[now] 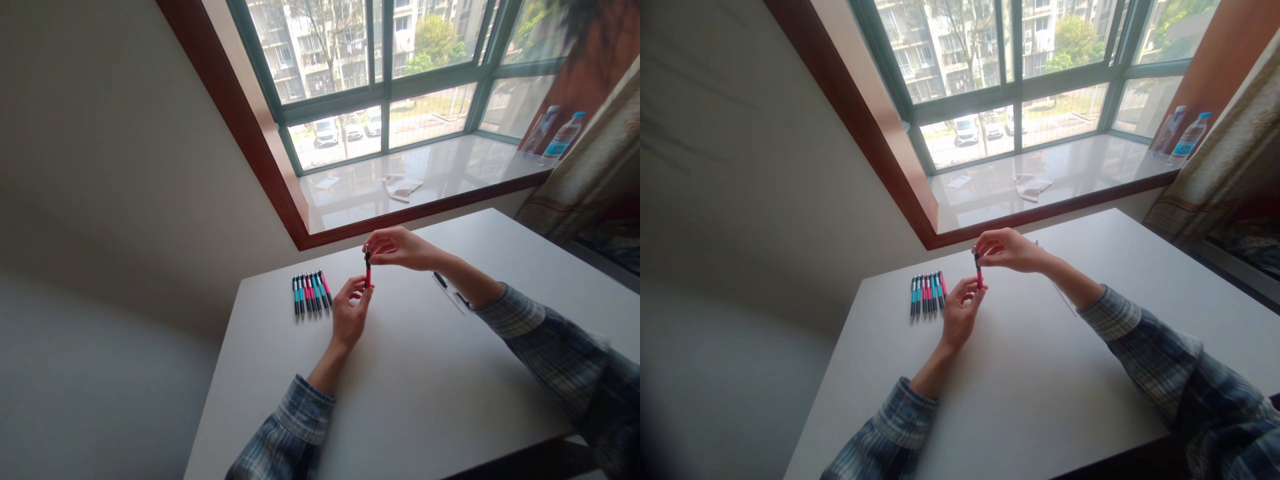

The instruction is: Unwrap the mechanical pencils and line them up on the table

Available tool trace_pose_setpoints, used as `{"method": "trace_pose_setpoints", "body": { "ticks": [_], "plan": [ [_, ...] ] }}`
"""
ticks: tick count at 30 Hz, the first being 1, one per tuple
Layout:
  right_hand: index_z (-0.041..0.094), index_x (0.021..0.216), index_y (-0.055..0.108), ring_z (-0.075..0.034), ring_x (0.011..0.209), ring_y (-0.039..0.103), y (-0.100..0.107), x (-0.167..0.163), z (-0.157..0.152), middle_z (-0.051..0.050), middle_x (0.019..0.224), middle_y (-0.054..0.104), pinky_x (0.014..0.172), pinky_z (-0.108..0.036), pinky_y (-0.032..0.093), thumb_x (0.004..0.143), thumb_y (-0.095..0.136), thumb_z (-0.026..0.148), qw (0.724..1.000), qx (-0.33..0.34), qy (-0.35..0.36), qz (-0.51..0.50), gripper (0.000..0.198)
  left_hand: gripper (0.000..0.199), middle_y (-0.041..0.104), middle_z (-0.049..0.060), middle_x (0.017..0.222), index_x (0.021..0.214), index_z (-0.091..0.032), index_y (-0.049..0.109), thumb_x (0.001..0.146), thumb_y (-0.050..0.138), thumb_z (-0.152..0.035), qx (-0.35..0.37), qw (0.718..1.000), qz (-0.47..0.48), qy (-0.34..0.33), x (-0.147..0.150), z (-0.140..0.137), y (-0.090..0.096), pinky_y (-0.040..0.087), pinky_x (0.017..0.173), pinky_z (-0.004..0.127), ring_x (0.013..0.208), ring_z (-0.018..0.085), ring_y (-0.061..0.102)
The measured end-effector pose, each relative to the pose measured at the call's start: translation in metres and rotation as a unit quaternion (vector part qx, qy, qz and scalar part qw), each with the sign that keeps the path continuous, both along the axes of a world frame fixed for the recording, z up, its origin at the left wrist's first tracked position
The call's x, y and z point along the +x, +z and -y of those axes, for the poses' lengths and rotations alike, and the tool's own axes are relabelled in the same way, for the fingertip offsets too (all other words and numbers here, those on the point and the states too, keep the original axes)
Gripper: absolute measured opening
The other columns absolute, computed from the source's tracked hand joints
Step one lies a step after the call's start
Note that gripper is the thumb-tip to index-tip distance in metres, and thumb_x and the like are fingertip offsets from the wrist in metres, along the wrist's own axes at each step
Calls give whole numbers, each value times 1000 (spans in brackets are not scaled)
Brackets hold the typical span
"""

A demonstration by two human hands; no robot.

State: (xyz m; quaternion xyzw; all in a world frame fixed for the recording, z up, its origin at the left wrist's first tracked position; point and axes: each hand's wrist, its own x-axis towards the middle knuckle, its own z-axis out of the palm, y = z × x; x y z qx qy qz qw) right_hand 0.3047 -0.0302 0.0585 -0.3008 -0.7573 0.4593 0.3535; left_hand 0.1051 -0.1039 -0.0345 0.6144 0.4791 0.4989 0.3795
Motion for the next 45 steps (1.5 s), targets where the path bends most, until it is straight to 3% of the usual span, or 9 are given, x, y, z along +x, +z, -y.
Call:
{"method": "trace_pose_setpoints", "body": {
  "ticks": [9,18,24,27,31,36,41,45],
  "plan": [
    [18,104,78,-24,94,75,5,1,3,-8,101,79,90,-42,61,81,79,44,1000,17,3,24,35,23,79,7,104,110,-24,72,94,67,-41,-2,1000,-3,-6,0,0,1,53,79,33,99,23,72],
    [18,88,74,-22,82,72,2,1,3,-6,86,76,79,-36,59,76,82,49,996,46,-44,60,35,24,79,6,102,110,-24,73,93,68,-41,-9,1000,-14,-8,0,-1,0,51,80,33,98,23,72],
    [20,117,76,-24,94,73,8,6,2,-8,99,78,84,-39,60,83,77,46,997,38,-6,63,43,25,79,5,100,109,-24,73,92,69,-42,-12,1000,-7,-7,0,-1,0,51,79,32,97,22,72],
    [22,121,76,-24,98,73,11,8,2,-8,107,78,87,-40,59,86,73,45,997,45,-6,57,42,26,79,5,99,110,-24,73,92,69,-42,-13,1000,-9,-6,0,0,0,51,79,32,96,23,72],
    [21,113,79,-23,94,73,10,7,2,-9,105,78,85,-39,59,87,71,46,997,46,-4,59,37,25,79,6,100,110,-24,73,93,68,-42,-11,1000,-15,-8,-1,0,0,51,79,33,97,23,72],
    [18,92,77,-23,86,71,6,5,2,-8,91,77,76,-36,57,82,76,52,993,63,-51,80,35,25,79,6,101,110,-24,72,93,68,-41,-9,1000,-19,-12,0,0,1,50,80,34,97,23,71],
    [20,107,77,-22,88,71,9,7,2,-8,100,77,78,-36,57,85,73,52,995,51,-19,78,39,25,78,6,102,111,-24,72,93,68,-41,-12,1000,-18,-13,0,0,1,50,79,34,97,23,71],
    [19,91,77,-23,86,70,8,7,2,-8,94,77,76,-36,56,82,75,54,994,58,-42,84,37,25,78,6,102,111,-24,73,93,68,-41,-13,1000,-19,-15,0,0,1,51,79,34,97,23,71]
  ]
}}
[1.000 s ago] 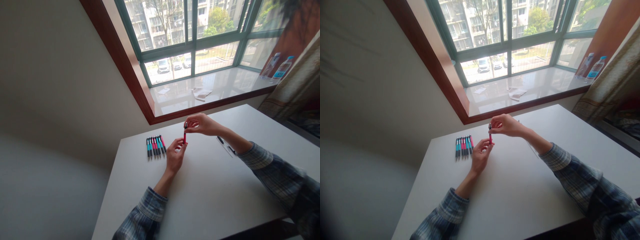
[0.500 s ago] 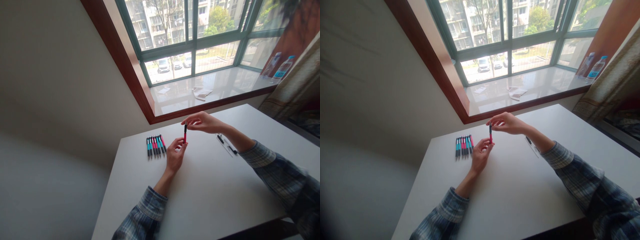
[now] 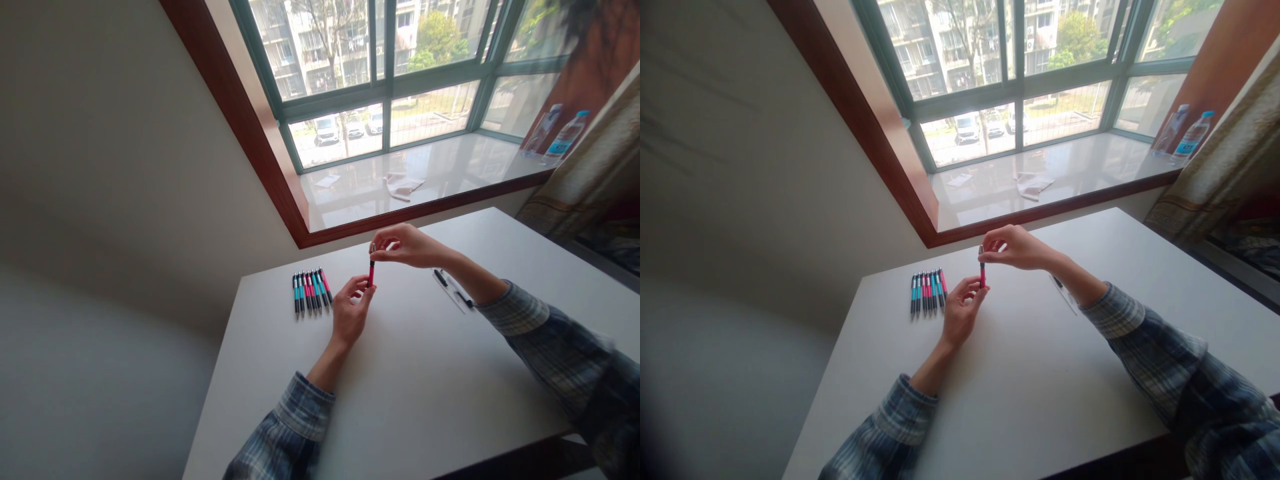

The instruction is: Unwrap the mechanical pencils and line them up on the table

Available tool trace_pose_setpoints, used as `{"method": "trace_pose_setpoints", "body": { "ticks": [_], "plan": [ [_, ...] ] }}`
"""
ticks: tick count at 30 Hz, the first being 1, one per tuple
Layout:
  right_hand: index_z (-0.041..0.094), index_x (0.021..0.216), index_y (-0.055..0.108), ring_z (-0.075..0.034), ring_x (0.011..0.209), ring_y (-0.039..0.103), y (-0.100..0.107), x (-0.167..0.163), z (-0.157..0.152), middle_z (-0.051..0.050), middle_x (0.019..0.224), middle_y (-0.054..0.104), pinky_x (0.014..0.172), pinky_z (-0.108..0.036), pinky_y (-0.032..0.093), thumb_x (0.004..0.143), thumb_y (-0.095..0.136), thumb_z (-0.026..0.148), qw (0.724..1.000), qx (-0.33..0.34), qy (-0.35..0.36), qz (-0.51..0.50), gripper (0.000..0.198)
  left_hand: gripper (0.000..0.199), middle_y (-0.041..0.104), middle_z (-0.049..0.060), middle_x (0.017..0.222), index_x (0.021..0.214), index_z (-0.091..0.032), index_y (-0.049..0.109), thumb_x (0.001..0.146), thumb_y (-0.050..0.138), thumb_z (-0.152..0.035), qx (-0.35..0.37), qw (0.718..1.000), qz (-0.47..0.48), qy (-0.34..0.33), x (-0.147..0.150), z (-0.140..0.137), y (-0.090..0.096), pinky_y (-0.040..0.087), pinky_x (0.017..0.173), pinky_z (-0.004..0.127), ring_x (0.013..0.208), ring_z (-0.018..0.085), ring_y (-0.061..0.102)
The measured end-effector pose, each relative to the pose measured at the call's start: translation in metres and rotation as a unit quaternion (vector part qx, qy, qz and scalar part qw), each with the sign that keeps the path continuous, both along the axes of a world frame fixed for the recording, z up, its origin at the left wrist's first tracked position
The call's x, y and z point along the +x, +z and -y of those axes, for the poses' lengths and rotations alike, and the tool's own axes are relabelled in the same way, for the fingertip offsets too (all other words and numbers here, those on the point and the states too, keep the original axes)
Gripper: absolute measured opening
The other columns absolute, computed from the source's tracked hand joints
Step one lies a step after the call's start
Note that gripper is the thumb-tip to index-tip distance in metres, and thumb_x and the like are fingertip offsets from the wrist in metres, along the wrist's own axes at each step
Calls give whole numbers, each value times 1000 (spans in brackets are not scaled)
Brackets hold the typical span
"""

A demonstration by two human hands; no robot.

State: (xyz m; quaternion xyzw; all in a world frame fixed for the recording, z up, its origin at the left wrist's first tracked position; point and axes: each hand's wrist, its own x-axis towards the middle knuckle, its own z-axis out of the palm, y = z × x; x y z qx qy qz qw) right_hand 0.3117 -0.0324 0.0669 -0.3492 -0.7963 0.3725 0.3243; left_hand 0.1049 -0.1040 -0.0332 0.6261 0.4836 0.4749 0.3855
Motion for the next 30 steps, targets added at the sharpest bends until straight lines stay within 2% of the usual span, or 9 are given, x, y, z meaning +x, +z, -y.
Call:
{"method": "trace_pose_setpoints", "body": {
  "ticks": [2,6,11,15,20,24,28,30],
  "plan": [
    [18,89,76,-23,84,70,-1,0,0,-8,90,76,73,-35,55,79,78,55,1000,5,-12,3,39,24,78,6,102,110,-24,73,93,68,-41,0,1000,-1,1,0,0,0,51,80,34,97,23,71],
    [20,105,75,-22,87,69,0,0,1,-8,98,75,72,-34,55,84,73,54,1000,5,13,7,39,25,78,6,102,111,-24,73,93,68,-41,-1,1000,2,4,1,0,0,50,80,34,97,23,71],
    [19,87,73,-21,82,68,0,1,1,-7,89,74,69,-33,53,81,75,55,999,10,-21,27,37,24,78,5,101,110,-25,73,93,69,-41,0,1000,-1,5,0,0,-2,50,80,33,97,22,71],
    [20,100,73,-21,81,67,-2,1,1,-7,93,74,66,-32,52,82,74,54,1000,-4,-2,27,39,23,78,5,101,110,-25,73,93,69,-41,-2,1000,1,8,0,0,-2,50,79,32,97,22,72],
    [19,87,70,-20,79,65,-1,0,1,-6,86,72,65,-32,50,81,76,56,999,19,-23,43,38,25,79,5,102,111,-25,72,93,69,-41,-3,1000,-4,4,0,0,-1,50,81,33,99,22,72],
    [20,100,72,-20,79,64,0,1,1,-6,90,72,66,-31,50,82,74,57,999,11,-4,39,41,25,79,5,102,110,-24,72,93,69,-42,-3,1000,-1,5,0,0,0,50,80,33,98,22,72],
    [19,85,71,-20,78,64,0,1,1,-6,83,71,65,-32,49,82,73,59,998,21,-16,56,40,25,79,6,102,111,-24,73,93,68,-42,-2,1000,-2,4,0,0,-1,51,79,33,98,22,72],
    [19,90,72,-20,78,64,0,1,1,-6,84,71,65,-32,49,78,76,59,998,18,-15,52,42,26,79,6,102,111,-24,73,93,68,-43,-2,1000,-1,5,0,0,-1,51,79,33,97,23,72]
  ]
}}
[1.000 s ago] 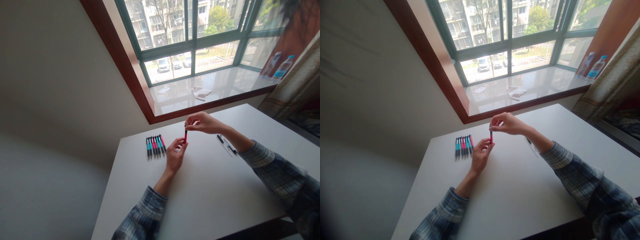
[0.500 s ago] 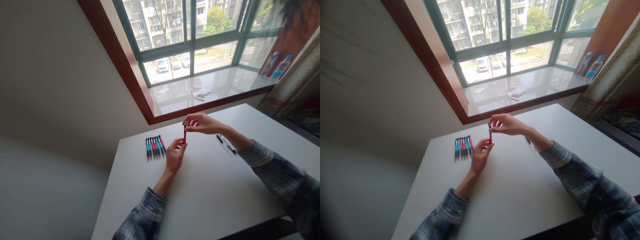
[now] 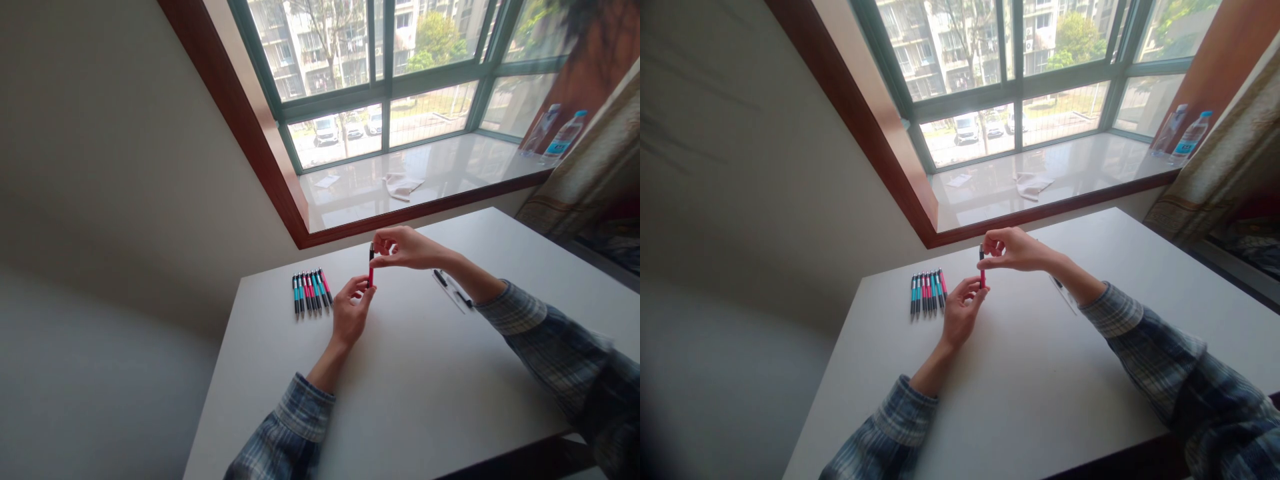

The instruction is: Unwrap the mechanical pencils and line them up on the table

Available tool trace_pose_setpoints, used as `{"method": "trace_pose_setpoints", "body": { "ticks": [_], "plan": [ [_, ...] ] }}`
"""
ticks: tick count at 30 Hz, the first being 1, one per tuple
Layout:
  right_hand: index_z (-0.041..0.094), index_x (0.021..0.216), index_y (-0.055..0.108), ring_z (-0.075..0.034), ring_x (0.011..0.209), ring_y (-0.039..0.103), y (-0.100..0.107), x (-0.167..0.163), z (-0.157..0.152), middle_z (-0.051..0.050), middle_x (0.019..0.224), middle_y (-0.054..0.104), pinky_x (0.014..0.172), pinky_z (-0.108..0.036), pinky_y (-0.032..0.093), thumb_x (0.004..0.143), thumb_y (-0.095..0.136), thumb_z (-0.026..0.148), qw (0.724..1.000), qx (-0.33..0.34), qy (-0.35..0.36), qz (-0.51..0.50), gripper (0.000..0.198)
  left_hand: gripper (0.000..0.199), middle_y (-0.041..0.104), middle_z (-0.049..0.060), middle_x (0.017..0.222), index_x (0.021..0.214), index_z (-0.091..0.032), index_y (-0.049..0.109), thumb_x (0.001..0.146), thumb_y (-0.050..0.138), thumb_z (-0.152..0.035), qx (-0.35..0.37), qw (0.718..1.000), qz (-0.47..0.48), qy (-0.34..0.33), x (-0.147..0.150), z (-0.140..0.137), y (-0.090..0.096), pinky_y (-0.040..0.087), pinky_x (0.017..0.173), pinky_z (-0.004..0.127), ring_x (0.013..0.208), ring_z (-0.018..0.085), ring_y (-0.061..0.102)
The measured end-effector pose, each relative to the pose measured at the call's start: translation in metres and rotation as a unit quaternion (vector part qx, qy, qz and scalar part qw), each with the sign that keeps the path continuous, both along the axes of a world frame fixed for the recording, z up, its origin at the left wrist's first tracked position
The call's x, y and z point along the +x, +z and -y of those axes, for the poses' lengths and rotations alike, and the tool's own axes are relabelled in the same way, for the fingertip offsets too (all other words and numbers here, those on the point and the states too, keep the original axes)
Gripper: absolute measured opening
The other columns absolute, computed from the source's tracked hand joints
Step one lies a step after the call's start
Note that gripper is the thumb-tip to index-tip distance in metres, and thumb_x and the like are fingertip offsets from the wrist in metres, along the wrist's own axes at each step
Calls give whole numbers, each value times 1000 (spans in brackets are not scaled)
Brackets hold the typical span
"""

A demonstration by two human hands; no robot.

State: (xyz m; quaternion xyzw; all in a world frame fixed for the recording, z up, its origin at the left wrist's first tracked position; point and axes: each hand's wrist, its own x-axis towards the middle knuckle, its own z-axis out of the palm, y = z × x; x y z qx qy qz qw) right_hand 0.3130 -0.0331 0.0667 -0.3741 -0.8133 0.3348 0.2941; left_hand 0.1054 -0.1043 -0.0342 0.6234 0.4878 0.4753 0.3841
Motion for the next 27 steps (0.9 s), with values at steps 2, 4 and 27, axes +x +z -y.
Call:
{"method": "trace_pose_setpoints", "body": {
  "ticks": [2,4,27],
  "plan": [
    [20,100,73,-21,81,65,0,0,0,-6,89,72,67,-32,50,80,76,59,1000,-10,14,-8,44,26,79,6,102,111,-24,73,93,68,-43,0,1000,2,1,0,0,0,51,78,32,97,23,72],
    [20,101,74,-21,82,65,0,0,0,-7,90,73,67,-31,50,83,73,58,1000,-16,20,-5,42,26,80,6,102,111,-24,73,93,68,-42,-1,1000,-1,1,0,0,-1,51,78,32,97,22,73],
    [19,88,73,-22,85,66,-1,0,-2,-7,90,73,72,-34,50,77,77,58,999,-38,20,-7,41,32,80,10,103,117,-21,72,94,67,-43,-14,998,37,-38,1,2,6,50,81,34,99,24,74]
  ]
}}
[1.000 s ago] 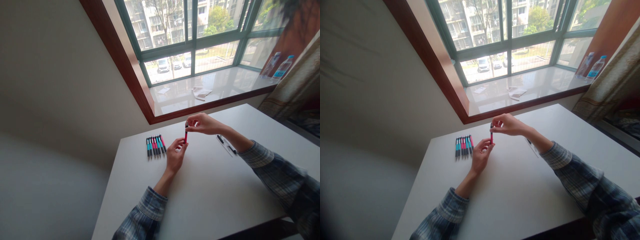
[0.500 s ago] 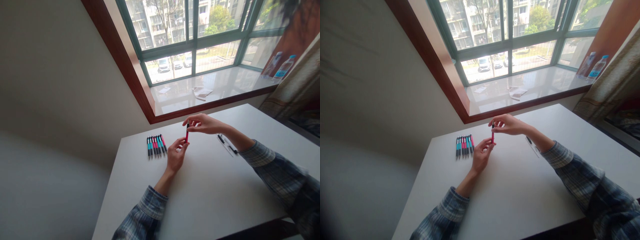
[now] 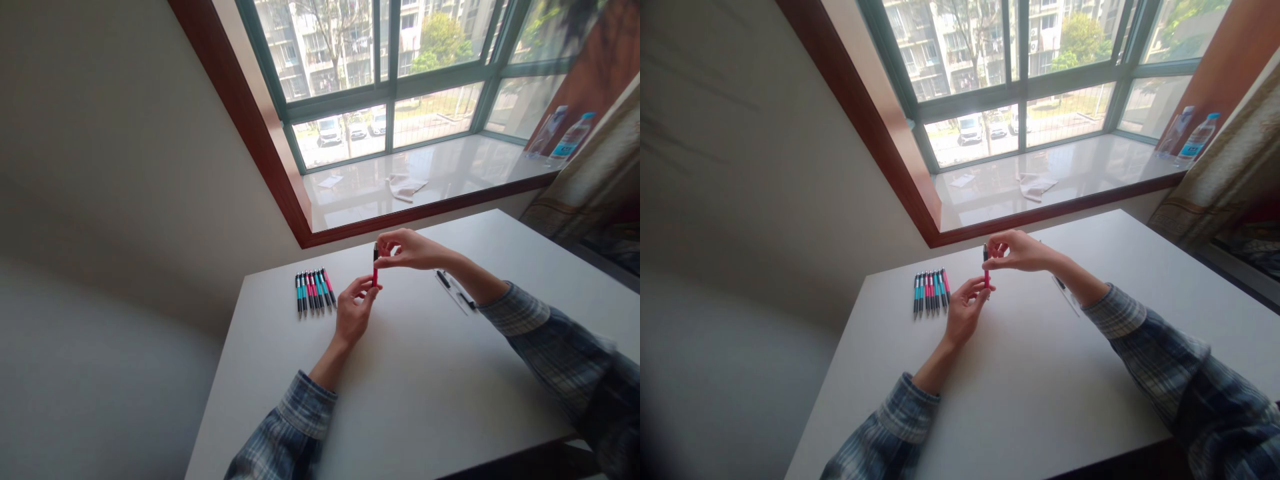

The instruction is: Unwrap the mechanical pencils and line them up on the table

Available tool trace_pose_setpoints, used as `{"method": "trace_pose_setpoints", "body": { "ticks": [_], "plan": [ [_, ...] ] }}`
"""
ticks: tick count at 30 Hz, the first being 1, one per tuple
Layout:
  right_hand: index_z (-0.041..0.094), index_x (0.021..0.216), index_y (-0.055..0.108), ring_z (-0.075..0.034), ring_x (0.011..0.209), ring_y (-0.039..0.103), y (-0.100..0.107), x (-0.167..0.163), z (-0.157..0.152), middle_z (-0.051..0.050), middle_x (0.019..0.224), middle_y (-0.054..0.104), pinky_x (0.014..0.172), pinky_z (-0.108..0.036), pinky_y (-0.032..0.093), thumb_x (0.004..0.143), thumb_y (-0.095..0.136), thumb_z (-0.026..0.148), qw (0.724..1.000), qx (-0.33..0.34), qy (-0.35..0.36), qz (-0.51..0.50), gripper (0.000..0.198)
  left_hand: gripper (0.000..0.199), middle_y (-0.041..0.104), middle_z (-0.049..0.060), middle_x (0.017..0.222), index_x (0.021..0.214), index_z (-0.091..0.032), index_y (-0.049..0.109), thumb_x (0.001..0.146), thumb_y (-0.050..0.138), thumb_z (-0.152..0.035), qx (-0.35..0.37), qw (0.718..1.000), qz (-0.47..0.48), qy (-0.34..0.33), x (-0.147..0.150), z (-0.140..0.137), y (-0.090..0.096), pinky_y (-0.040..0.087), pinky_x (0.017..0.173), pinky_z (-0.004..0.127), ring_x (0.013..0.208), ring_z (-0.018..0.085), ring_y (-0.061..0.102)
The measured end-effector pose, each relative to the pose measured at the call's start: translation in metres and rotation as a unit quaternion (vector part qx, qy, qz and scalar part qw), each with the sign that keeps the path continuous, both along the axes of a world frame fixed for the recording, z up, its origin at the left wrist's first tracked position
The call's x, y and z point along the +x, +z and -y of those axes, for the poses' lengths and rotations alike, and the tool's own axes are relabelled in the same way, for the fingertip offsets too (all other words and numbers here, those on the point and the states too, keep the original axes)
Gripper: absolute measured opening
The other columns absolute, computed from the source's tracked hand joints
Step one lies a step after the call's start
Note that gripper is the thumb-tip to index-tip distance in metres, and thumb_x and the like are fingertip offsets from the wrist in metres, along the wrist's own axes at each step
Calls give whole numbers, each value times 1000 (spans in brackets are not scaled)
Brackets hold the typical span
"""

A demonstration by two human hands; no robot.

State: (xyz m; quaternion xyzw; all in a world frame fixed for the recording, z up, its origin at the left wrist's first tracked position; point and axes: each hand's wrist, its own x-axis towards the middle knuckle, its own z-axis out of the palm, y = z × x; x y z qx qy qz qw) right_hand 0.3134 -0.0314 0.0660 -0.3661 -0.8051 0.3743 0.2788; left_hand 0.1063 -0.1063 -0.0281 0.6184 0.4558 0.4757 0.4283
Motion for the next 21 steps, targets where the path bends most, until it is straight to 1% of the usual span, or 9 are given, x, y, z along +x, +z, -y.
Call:
{"method": "trace_pose_setpoints", "body": {
  "ticks": [3,5,8,10,12,14,17,19,21],
  "plan": [
    [20,99,75,-22,87,67,0,-1,1,-7,97,74,73,-34,51,82,73,58,1000,-10,22,-6,42,33,80,10,103,118,-21,72,95,66,-43,-1,1000,1,-3,0,0,0,51,80,34,99,24,73],
    [19,97,76,-22,86,67,0,-1,1,-7,93,74,73,-34,51,84,72,57,1000,-5,23,-3,40,32,80,10,103,118,-21,72,95,66,-43,0,1000,-3,-3,0,0,0,50,81,34,100,25,73],
    [18,94,76,-22,84,66,-1,0,1,-6,86,72,70,-32,49,80,77,55,1000,4,7,8,39,31,80,10,104,117,-21,72,95,66,-42,4,1000,-8,-5,0,0,0,50,81,34,100,25,73],
    [19,101,75,-22,84,66,-1,0,0,-7,91,73,69,-32,50,79,78,55,1000,-9,21,4,42,31,80,10,103,117,-21,72,96,65,-42,4,1000,-4,-6,0,0,0,50,81,34,100,24,73],
    [20,106,76,-21,85,67,-2,0,0,-7,98,75,71,-33,51,81,76,55,999,-24,39,-5,44,31,80,10,103,118,-21,71,96,65,-42,1,1000,0,-7,0,0,0,51,81,34,100,24,73],
    [20,102,78,-22,86,67,-3,0,-1,-8,97,75,73,-34,51,82,74,56,999,-24,35,-4,41,31,80,10,103,117,-21,72,96,65,-42,0,1000,0,-9,0,0,0,51,82,34,100,24,73],
    [19,90,78,-23,85,68,-3,0,-1,-7,87,75,71,-34,50,79,77,56,1000,-8,6,11,39,29,80,9,103,116,-22,72,95,65,-41,2,1000,-7,-8,0,0,0,51,81,34,100,24,73],
    [19,91,78,-23,86,68,-2,0,-1,-7,91,75,70,-33,50,78,77,56,1000,-14,15,10,39,29,80,9,103,116,-22,72,95,65,-42,4,1000,-11,-7,0,1,1,51,81,34,99,25,73],
    [21,99,79,-23,88,69,-1,0,0,-7,99,76,71,-33,51,80,75,57,999,-30,42,-1,41,29,80,9,104,117,-22,71,96,64,-41,7,1000,-11,-8,0,1,1,51,82,35,100,25,73]
  ]
}}
